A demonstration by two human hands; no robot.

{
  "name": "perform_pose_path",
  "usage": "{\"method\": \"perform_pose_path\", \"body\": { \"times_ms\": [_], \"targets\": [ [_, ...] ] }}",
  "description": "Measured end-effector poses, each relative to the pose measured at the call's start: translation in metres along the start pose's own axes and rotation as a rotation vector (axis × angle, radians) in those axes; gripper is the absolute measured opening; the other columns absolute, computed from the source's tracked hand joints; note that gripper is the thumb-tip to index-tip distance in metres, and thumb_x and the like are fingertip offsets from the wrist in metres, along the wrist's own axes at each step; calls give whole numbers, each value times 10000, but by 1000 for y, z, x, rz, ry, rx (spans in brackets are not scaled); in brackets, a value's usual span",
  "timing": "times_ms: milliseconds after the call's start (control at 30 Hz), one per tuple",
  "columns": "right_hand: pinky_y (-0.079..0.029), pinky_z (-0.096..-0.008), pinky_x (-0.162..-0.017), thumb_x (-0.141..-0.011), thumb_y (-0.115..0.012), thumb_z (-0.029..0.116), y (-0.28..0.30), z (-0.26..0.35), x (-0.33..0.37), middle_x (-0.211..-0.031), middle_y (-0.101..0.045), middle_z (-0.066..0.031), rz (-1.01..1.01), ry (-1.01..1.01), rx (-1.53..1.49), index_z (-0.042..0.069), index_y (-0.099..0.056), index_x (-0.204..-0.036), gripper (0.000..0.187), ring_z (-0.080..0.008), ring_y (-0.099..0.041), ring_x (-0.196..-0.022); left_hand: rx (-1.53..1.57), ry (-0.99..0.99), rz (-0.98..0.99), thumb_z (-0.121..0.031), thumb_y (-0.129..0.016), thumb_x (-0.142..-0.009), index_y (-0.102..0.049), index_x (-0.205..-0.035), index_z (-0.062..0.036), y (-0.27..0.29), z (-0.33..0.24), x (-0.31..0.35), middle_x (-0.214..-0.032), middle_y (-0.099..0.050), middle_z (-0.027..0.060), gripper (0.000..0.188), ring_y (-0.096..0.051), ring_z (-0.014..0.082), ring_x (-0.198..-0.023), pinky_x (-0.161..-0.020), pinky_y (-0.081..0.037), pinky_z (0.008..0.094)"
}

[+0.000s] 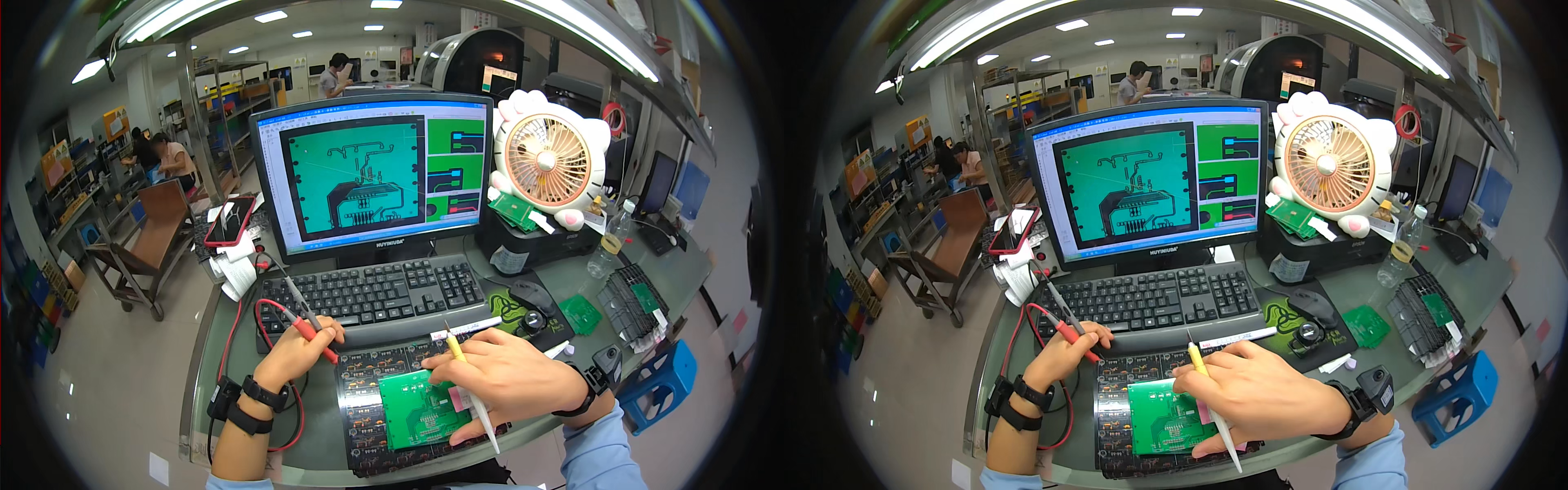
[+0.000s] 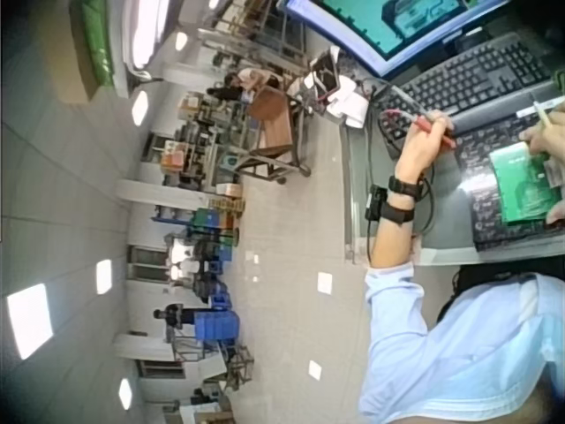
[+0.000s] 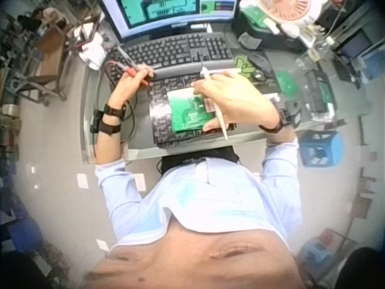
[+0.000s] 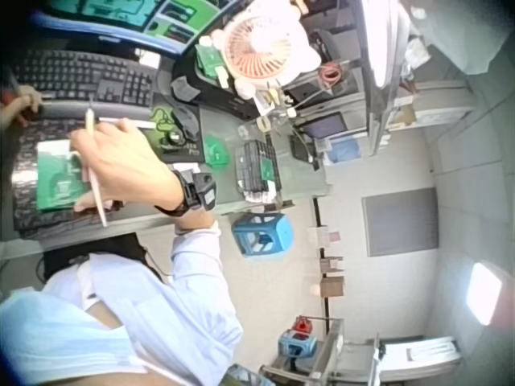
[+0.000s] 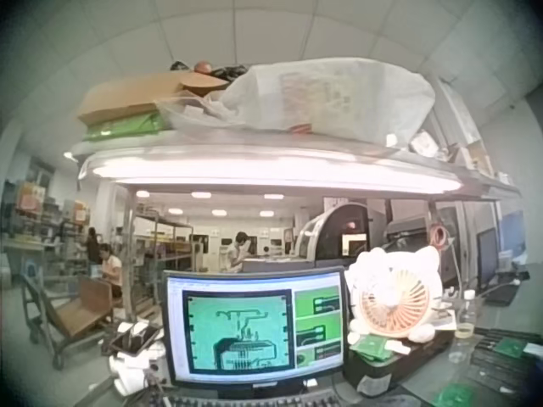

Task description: Testing a circuit board using a multimeter and specialized testing tools while monitoring a computer display.

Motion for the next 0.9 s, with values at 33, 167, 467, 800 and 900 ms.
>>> {"method": "perform_pose_path", "body": {
  "times_ms": [33,167,467,800,900],
  "targets": [
    [-438,-385,-919,-759,-712,588,4,4,2,-1176,-632,-137,-87,57,21,17,-522,-1138,711,-291,-612,-1028,19,-13,-14,-214,-464,-954,-651,-905,7,1,-2,1,-1024,-677,120,293,-632,266,-997,-908,-479,361],
    [-420,-408,-943,-752,-756,513,10,5,6,-1300,-588,-95,-115,53,0,64,-538,-1142,633,-271,-580,-1111,23,-64,-38,-214,-482,-948,-657,-897,3,4,-1,1,-1052,-669,135,284,-622,271,-1031,-928,-474,372],
    [-428,-433,-956,-718,-789,405,14,0,12,-1338,-543,-142,-202,67,-83,56,-516,-1159,625,-334,-554,-1148,78,-64,-36,-182,-483,-943,-641,-853,10,4,-1,-2,-1047,-650,145,265,-609,268,-1068,-938,-463,374],
    [-451,-404,-927,-701,-794,381,10,-1,20,-1288,-535,-159,-236,78,-116,54,-502,-1155,632,-333,-565,-1088,46,-45,-41,-194,-449,-929,-631,-853,19,3,-3,-2,-1027,-656,147,290,-599,283,-1117,-970,-445,394],
    [-442,-396,-940,-711,-786,391,7,-2,20,-1299,-533,-157,-209,71,-104,56,-503,-1157,625,-326,-561,-1098,58,-48,-24,-198,-451,-930,-631,-856,17,2,-4,-1,-1043,-656,151,290,-594,303,-1134,-978,-444,397]
  ]
}}
Point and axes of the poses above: each hand's wrist, its own x-axis away from the middle knuckle, its own y-axis out of the back of the hand, z = x × y, the point moved 7 cm from there along -x, towards the middle knuckle
